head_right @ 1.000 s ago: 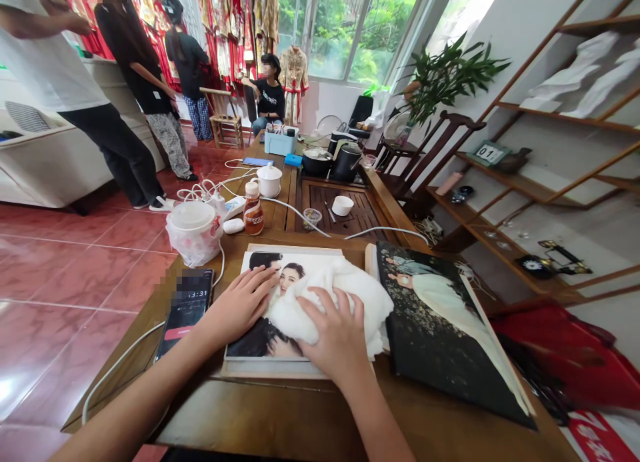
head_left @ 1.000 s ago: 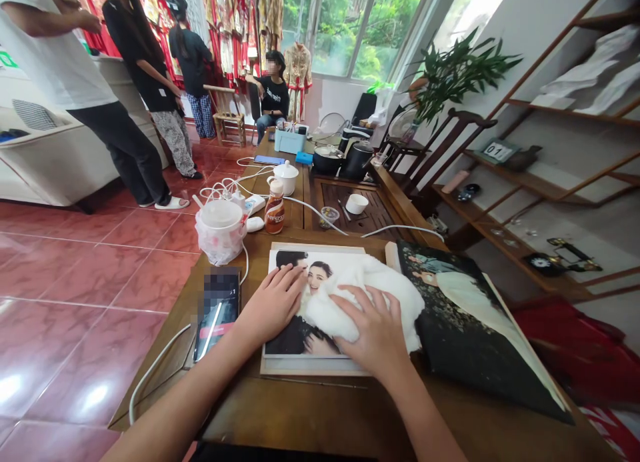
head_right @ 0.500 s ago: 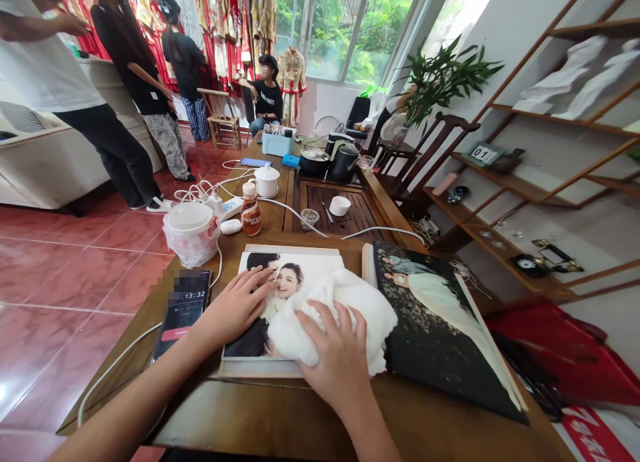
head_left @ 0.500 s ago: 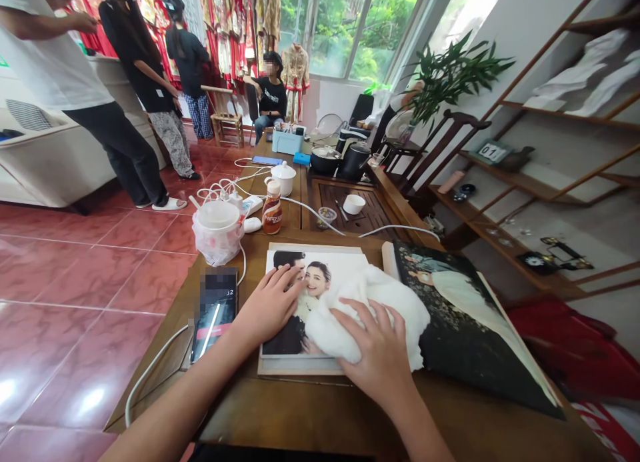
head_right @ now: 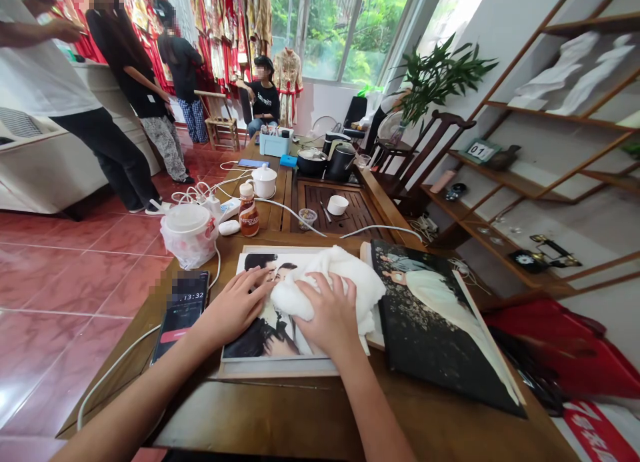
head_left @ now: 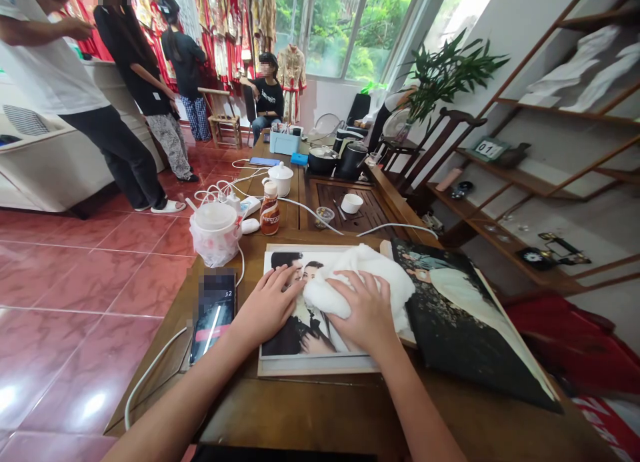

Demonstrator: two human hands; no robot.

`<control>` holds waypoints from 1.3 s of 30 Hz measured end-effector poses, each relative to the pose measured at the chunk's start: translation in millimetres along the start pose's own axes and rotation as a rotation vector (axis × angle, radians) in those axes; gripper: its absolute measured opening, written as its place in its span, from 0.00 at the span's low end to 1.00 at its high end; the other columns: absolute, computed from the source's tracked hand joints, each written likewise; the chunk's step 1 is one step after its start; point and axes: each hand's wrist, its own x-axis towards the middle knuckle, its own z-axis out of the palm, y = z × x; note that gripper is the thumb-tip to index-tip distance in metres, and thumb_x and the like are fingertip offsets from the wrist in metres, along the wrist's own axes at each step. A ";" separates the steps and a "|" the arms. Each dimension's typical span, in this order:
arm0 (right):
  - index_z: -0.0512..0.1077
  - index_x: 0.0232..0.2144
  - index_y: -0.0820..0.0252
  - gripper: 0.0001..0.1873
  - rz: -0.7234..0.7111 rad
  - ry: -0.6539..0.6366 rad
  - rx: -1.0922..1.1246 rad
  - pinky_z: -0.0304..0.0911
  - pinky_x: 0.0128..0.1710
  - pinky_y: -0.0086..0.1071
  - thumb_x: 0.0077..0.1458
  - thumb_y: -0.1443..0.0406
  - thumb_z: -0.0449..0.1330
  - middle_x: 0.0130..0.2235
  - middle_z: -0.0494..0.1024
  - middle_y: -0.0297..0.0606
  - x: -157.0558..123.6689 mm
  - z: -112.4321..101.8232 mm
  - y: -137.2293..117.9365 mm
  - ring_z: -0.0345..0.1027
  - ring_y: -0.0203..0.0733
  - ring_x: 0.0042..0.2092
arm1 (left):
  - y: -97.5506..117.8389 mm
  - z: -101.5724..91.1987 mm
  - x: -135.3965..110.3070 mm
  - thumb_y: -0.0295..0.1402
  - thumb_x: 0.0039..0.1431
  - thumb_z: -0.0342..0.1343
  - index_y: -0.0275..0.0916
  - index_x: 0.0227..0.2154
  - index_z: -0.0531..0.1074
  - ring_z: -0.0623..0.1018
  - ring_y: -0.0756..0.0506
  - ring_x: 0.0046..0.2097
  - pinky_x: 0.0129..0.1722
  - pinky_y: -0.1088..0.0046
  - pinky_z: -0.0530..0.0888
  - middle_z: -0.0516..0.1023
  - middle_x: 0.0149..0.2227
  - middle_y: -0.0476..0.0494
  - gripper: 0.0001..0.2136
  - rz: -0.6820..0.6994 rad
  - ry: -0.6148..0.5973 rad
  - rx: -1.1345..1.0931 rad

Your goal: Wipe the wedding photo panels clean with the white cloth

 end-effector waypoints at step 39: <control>0.70 0.50 0.42 0.30 -0.044 -0.082 0.048 0.43 0.55 0.53 0.42 0.53 0.65 0.55 0.69 0.33 -47.1 -15.7 -28.1 0.56 0.59 0.53 | -5.1 -8.6 8.4 0.29 0.66 0.46 0.42 0.57 0.63 0.61 0.40 0.63 0.62 0.56 0.59 0.61 0.62 0.39 0.17 0.012 0.026 -0.024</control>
